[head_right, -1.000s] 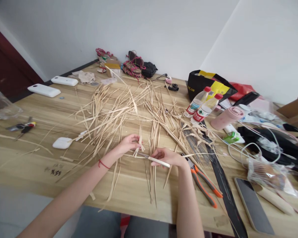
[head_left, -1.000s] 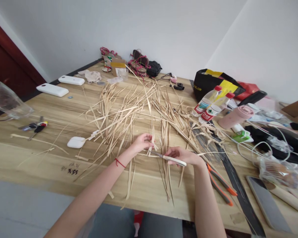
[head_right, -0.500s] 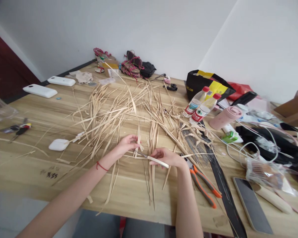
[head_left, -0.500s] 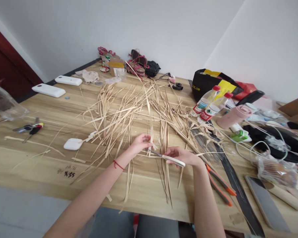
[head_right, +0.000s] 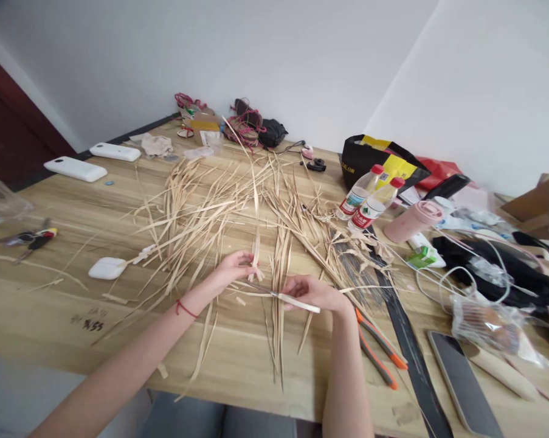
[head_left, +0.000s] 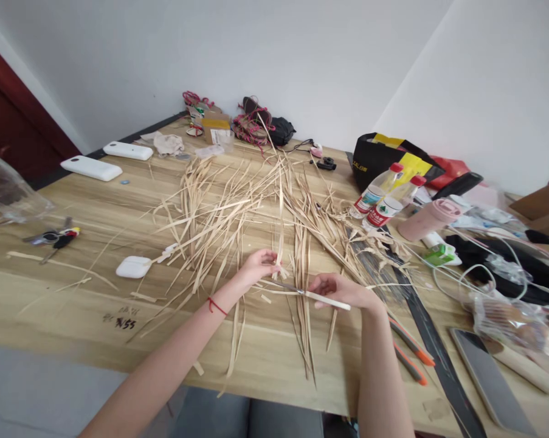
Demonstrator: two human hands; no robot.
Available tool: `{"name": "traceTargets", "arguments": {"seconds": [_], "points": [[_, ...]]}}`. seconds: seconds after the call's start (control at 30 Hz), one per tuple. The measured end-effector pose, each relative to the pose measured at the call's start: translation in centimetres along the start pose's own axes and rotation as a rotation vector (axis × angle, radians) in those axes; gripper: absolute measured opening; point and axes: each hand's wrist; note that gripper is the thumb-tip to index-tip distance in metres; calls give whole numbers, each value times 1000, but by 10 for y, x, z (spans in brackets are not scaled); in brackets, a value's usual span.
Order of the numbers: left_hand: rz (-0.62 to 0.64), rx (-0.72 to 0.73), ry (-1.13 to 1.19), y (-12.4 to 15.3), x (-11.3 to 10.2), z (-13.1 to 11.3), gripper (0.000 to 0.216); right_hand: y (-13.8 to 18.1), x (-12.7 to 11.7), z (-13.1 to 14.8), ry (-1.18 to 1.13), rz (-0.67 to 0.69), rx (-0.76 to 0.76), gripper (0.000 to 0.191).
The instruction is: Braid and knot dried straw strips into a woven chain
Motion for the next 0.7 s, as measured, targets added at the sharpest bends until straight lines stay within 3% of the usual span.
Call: {"name": "traceTargets", "arguments": {"seconds": [0.1, 0.2, 0.33, 0.4, 0.57, 0.7], "points": [[48, -21, -10, 2, 0, -4, 39, 21, -13, -2, 6, -62, -15, 43], [109, -37, -38, 4, -1, -7, 38, 27, -22, -6, 12, -292, -113, 43], [145, -41, -75, 5, -3, -9, 38, -4, -21, -17, 195, -665, -193, 42], [170, -41, -78, 6, -3, -10, 37, -23, -18, -24, 362, -829, -160, 38], [197, -68, -66, 7, -3, -12, 39, -42, -11, -30, 659, -975, -126, 20], [184, -69, -57, 6, -3, -10, 40, -47, 6, -20, 560, -1069, -225, 23]]}}
Point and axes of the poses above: each hand's wrist, its own y-axis away from the middle knuckle, its own x-axis out of the palm, z = x × y, and after that the axes turned 2 degrees about x, right-handed
